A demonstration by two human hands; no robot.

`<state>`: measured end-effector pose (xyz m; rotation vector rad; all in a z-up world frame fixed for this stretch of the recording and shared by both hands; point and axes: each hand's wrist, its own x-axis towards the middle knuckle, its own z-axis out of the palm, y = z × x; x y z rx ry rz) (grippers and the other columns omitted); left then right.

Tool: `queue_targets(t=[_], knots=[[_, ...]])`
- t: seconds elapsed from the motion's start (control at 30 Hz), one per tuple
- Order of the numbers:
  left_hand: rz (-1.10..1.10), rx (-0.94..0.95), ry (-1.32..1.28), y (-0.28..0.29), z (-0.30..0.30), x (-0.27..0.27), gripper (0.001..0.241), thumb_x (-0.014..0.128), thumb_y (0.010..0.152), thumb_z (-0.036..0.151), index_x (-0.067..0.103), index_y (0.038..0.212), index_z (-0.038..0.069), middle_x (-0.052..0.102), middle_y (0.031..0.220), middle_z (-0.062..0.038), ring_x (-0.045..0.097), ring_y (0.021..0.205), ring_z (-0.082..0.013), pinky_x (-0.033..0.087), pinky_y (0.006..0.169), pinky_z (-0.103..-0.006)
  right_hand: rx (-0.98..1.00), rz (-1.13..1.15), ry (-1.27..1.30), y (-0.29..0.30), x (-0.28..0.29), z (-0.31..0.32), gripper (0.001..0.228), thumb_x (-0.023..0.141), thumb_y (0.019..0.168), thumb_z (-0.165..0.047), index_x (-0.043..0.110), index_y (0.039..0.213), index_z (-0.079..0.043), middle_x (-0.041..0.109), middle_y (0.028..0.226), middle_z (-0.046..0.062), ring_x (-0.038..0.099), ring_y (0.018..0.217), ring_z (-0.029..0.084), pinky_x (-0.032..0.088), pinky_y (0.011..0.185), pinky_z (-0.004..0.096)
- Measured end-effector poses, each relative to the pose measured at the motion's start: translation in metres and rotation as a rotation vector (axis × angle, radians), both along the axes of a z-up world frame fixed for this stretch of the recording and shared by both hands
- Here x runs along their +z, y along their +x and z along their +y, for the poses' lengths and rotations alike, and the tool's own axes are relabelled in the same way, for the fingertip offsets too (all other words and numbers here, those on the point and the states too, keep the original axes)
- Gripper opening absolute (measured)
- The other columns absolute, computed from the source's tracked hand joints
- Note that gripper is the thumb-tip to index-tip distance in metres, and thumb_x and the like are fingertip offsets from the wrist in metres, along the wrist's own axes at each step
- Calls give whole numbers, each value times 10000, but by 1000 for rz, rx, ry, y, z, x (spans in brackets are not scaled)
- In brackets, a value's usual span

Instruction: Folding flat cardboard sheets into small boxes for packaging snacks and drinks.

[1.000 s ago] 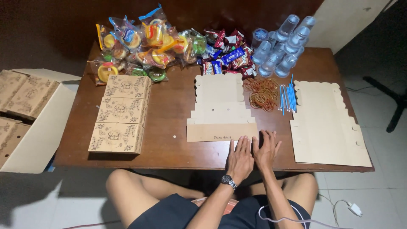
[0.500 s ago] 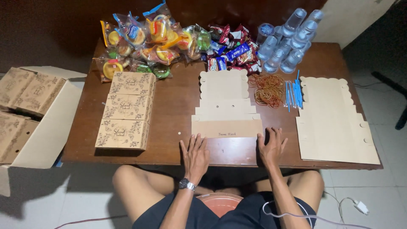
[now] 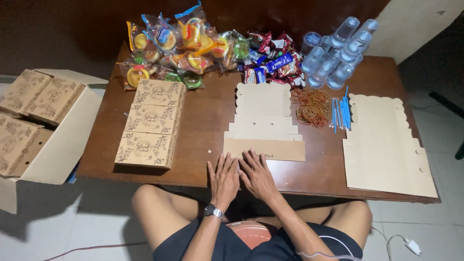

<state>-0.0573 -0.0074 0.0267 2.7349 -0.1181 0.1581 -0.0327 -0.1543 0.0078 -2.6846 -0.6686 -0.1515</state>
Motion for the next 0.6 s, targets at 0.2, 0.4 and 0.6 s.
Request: queue_targets(t=[0.2,0.4,0.6], knots=[[57,-11,-7,1,1,9,520,559,860,190,618,1375,148,526,1515,-111,391,1468,-308,164,1170,-685,-142,-55,13,0,-17,-35,428,533,1023,-475,688,1334,-224,603,1457,63,470,1436,278,330,1190,489],[102,1,-9,6,1,-1,513,506,869,226,636,1359,145,533,1512,-109,391,1473,-303,160,1179,-670,-346,-145,-48,8,-32,-109,331,571,1013,-460,741,1254,-311,654,1406,0,526,1408,225,392,1159,441],[31,-165,-23,48,25,-52,279,654,890,287,742,1114,146,650,1206,-111,533,1315,-306,400,1094,-478,-270,-34,49,24,-29,-151,357,720,899,-444,733,1166,-207,610,1447,100,497,1431,324,426,1153,527]])
